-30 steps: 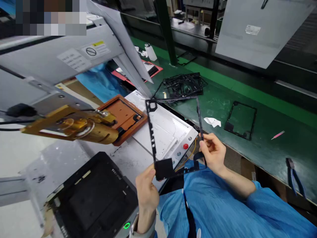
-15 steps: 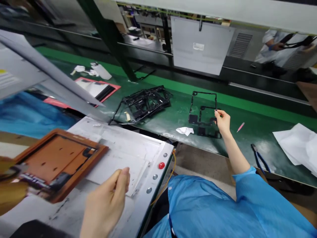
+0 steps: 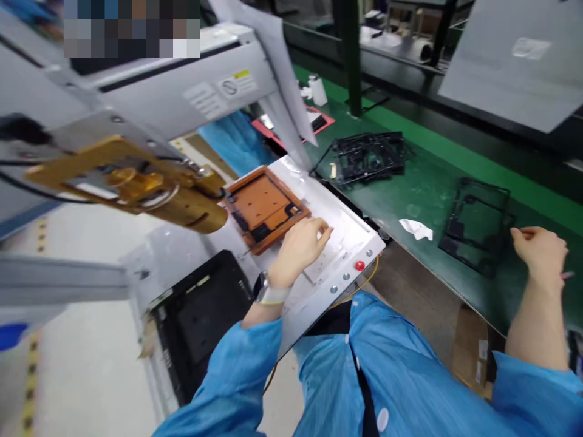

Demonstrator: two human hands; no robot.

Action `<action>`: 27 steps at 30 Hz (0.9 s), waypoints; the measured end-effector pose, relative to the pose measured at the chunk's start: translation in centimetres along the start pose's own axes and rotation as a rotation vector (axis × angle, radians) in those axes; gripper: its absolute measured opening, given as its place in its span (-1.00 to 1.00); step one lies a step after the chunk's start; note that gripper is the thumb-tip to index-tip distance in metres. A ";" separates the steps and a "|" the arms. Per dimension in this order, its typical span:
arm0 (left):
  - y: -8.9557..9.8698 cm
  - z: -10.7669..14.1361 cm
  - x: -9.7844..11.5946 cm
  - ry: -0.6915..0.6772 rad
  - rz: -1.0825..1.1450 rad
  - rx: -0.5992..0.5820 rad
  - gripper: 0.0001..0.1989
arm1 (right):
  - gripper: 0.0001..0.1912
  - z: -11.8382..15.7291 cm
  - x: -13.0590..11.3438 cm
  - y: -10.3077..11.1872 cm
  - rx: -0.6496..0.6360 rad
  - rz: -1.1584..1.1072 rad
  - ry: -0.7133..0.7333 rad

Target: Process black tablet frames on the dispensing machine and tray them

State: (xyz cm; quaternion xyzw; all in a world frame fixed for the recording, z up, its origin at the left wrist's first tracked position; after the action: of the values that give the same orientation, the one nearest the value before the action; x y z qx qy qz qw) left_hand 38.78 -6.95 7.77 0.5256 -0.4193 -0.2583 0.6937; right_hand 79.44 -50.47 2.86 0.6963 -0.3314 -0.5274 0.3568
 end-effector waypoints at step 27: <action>-1.7 -2.0 -1.2 -0.217 0.070 0.133 -0.80 | -0.76 20.5 -27.3 -6.5 -0.422 -0.385 0.969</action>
State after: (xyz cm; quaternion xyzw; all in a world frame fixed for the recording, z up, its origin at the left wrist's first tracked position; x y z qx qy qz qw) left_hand 39.95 -5.50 5.54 0.5245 -0.5262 -0.2611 0.6162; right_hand 53.99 -27.15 7.07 0.8204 0.1161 -0.2580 0.4969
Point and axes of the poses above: each hand's wrist, its own z-axis away from the middle knuckle, its own y-axis out of the back of the hand, x = y × z, the point moved 4 cm from there along -z, towards the middle knuckle, and after that the axes turned 3 degrees about -x, right-handed, at the moved point
